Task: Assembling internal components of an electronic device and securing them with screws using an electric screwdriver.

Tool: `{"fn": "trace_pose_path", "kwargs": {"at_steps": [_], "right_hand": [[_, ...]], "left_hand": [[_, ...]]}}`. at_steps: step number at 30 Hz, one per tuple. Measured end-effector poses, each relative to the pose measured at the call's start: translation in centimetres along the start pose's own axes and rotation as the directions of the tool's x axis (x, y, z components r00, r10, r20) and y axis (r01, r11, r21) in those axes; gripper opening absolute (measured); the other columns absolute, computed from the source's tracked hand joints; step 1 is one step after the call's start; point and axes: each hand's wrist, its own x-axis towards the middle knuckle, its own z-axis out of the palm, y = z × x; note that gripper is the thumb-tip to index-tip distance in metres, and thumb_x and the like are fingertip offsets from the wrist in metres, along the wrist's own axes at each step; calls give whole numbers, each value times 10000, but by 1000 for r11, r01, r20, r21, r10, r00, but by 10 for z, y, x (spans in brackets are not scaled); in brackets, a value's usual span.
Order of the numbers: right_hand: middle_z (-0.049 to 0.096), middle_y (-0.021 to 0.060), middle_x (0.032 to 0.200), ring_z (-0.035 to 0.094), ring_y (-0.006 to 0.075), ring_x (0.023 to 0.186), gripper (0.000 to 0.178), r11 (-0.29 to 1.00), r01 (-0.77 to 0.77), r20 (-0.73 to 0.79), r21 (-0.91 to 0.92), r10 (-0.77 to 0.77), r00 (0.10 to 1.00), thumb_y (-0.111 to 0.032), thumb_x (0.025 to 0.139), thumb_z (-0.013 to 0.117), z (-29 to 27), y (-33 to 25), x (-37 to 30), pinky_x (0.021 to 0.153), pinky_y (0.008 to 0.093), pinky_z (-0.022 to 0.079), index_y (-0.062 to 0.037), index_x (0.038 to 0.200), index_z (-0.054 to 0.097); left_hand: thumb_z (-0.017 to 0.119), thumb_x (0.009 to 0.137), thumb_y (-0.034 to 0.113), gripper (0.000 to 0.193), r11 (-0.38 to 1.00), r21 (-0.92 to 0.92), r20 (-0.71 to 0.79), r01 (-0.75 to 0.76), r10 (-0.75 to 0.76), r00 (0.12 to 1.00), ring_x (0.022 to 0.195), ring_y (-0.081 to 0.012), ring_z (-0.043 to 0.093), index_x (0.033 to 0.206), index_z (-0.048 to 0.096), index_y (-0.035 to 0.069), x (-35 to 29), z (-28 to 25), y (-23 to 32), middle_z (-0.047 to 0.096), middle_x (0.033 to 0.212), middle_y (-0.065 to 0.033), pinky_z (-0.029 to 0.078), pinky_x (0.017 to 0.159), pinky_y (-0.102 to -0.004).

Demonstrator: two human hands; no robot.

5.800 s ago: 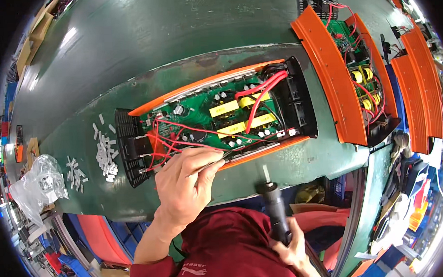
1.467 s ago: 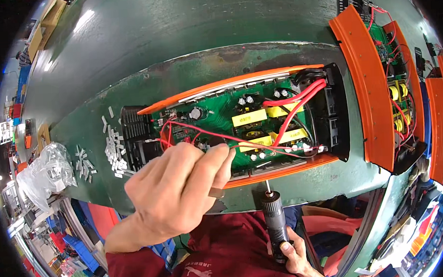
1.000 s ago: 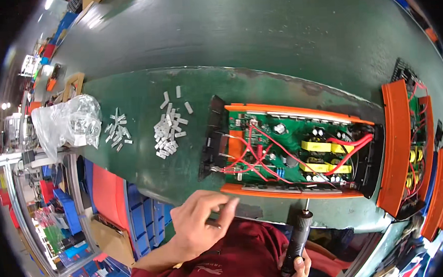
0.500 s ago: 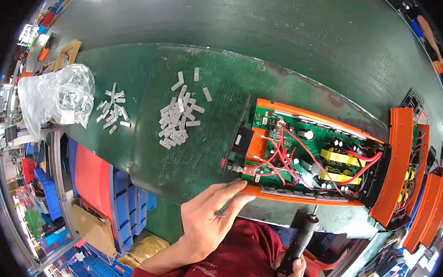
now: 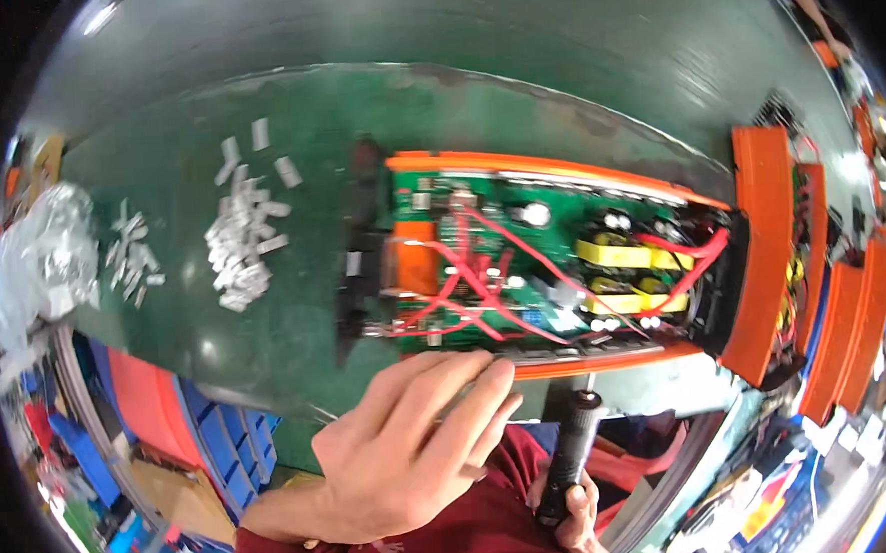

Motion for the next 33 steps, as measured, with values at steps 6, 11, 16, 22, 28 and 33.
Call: {"fn": "trace_pose_path", "kwargs": {"at_steps": [6,11,16,22,28,33], "right_hand": [[638,91,782,546,123,657,793,998,-2,21,-64,4,1000,-695,947,473,-2,-7,-5,607,249,412,54,1204,531],[634,84,795,537,118,649,814,999,22,37,-36,-20,999,-713,964,433,-1,0,0,597,249,405,53,1228,510],[640,88,809,536,119,651,894,994,7,55,110,-13,998,-780,960,346,0,11,-3,595,251,405,47,1264,498],[649,95,833,541,129,647,880,998,14,65,55,-17,998,-761,990,235,-2,7,-1,602,254,416,39,1231,511],[645,92,860,577,142,720,846,999,8,156,52,-16,988,-704,1026,275,-9,5,10,663,279,452,46,1343,506],[614,106,726,547,182,595,958,803,-249,392,541,21,920,-732,1013,202,-12,25,6,597,298,437,92,1446,428]], "left_hand": [[806,750,169,374,933,182,293,-309,249,923,880,-196,660,1093,726,44,31,29,16,659,1017,-49,552,647,-284],[731,755,141,376,878,200,377,-434,340,862,905,-182,653,1113,712,28,39,42,20,651,1032,-45,543,617,-265],[682,746,138,401,849,222,427,-480,358,830,931,-177,642,1130,701,22,41,40,25,645,1045,-47,540,604,-259],[669,746,146,398,770,275,531,-576,378,759,972,-168,625,1120,703,14,51,38,28,633,1023,-46,539,611,-245],[671,728,166,423,697,270,603,-664,415,681,988,-172,614,1104,701,-25,57,32,27,626,994,-46,507,593,-231],[650,784,197,231,676,247,500,-695,526,688,974,-169,545,920,707,20,49,40,16,564,882,-26,384,538,-236]]}}
